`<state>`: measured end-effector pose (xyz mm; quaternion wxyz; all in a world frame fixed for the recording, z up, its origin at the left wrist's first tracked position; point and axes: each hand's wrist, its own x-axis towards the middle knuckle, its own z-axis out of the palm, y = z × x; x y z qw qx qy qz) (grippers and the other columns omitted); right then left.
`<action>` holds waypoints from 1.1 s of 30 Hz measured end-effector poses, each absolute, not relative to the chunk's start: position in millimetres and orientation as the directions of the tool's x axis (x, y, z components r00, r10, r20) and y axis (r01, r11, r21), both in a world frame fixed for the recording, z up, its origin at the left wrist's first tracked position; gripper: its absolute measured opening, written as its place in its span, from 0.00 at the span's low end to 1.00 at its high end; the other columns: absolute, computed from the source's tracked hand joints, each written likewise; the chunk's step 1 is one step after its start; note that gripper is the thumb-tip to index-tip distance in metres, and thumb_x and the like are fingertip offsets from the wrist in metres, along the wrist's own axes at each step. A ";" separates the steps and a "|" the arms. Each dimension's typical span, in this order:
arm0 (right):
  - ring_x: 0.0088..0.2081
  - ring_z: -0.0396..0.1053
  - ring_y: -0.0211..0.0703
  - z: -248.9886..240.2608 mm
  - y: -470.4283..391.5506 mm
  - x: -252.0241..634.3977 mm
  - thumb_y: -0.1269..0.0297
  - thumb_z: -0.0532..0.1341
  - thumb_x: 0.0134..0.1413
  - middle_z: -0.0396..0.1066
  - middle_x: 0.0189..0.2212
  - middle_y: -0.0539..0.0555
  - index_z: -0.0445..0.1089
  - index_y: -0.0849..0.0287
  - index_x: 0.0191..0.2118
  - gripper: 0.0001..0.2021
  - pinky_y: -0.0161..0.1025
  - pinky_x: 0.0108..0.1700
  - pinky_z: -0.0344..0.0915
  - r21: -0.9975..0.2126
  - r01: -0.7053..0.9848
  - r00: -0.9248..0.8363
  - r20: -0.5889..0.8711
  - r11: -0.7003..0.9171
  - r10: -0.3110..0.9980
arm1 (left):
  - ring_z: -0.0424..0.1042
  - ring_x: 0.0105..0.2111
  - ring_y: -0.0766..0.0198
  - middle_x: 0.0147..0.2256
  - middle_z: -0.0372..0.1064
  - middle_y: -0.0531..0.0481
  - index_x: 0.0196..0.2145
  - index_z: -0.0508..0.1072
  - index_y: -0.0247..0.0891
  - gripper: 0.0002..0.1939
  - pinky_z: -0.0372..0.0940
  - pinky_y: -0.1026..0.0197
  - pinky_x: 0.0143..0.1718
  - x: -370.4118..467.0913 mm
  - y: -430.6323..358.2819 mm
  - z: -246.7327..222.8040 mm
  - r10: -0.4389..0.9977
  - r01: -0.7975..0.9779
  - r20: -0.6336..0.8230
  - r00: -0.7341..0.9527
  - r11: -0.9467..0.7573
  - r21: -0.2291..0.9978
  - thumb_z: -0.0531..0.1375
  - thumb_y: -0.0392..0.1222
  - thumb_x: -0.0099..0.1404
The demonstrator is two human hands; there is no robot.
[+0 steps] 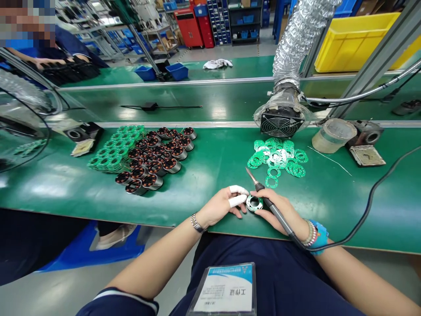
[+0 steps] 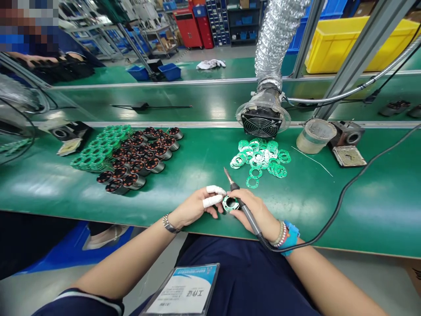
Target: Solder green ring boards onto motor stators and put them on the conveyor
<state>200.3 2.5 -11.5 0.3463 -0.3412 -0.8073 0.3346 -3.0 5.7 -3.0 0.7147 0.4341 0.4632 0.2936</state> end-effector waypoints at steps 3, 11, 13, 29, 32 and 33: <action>0.46 0.69 0.44 -3.9 3.4 204.0 0.69 0.61 0.52 0.69 0.47 0.55 0.59 0.54 0.50 0.19 0.41 0.47 0.67 -0.815 0.341 -0.555 0.228 0.469 0.800 | 0.69 0.25 0.68 0.27 0.66 0.51 0.35 0.68 0.33 0.15 0.66 0.66 0.24 -3.7 2.6 -2.8 0.841 0.074 -0.386 0.380 0.389 0.918 0.61 0.48 0.56; 0.45 0.67 0.47 -11.1 -8.2 198.0 0.67 0.60 0.54 0.69 0.43 0.58 0.60 0.56 0.50 0.17 0.45 0.46 0.67 -0.647 0.407 -0.498 0.434 0.645 0.750 | 0.67 0.22 0.68 0.24 0.66 0.52 0.28 0.67 0.35 0.08 0.64 0.66 0.24 2.2 -7.0 -2.0 0.930 0.441 -0.212 0.299 0.062 0.895 0.55 0.43 0.61; 0.43 0.67 0.46 -12.4 -7.8 197.1 0.67 0.59 0.55 0.68 0.41 0.57 0.60 0.56 0.50 0.16 0.44 0.44 0.68 -0.655 0.406 -0.498 0.426 0.637 0.755 | 0.66 0.19 0.69 0.22 0.64 0.53 0.26 0.64 0.35 0.11 0.63 0.66 0.22 2.8 -6.3 -1.0 0.889 0.390 -0.314 0.333 0.174 0.904 0.52 0.44 0.62; 0.42 0.66 0.44 -14.6 -4.5 197.4 0.67 0.60 0.54 0.68 0.41 0.57 0.61 0.56 0.49 0.16 0.43 0.44 0.67 -0.701 0.360 -0.495 0.417 0.616 0.762 | 0.69 0.35 0.61 0.39 0.70 0.44 0.38 0.70 0.36 0.11 0.66 0.60 0.35 -18.8 -0.5 1.0 0.760 0.690 0.120 0.639 -0.635 0.347 0.49 0.35 0.64; 0.42 0.66 0.44 -14.5 -4.3 197.6 0.68 0.60 0.54 0.68 0.41 0.57 0.61 0.57 0.49 0.17 0.42 0.44 0.67 -0.699 0.354 -0.495 0.423 0.621 0.759 | 0.68 0.30 0.64 0.30 0.68 0.47 0.30 0.69 0.35 0.09 0.65 0.62 0.31 -8.7 5.9 5.1 0.844 0.612 -0.071 0.532 -0.326 0.720 0.51 0.38 0.62; 0.41 0.66 0.44 -14.7 -4.4 197.5 0.68 0.60 0.54 0.68 0.41 0.57 0.61 0.57 0.49 0.17 0.42 0.43 0.67 -0.697 0.356 -0.496 0.424 0.622 0.758 | 0.67 0.26 0.65 0.26 0.66 0.49 0.27 0.67 0.35 0.09 0.64 0.64 0.28 -4.8 7.3 4.7 0.859 0.541 -0.194 0.474 -0.110 0.834 0.51 0.39 0.61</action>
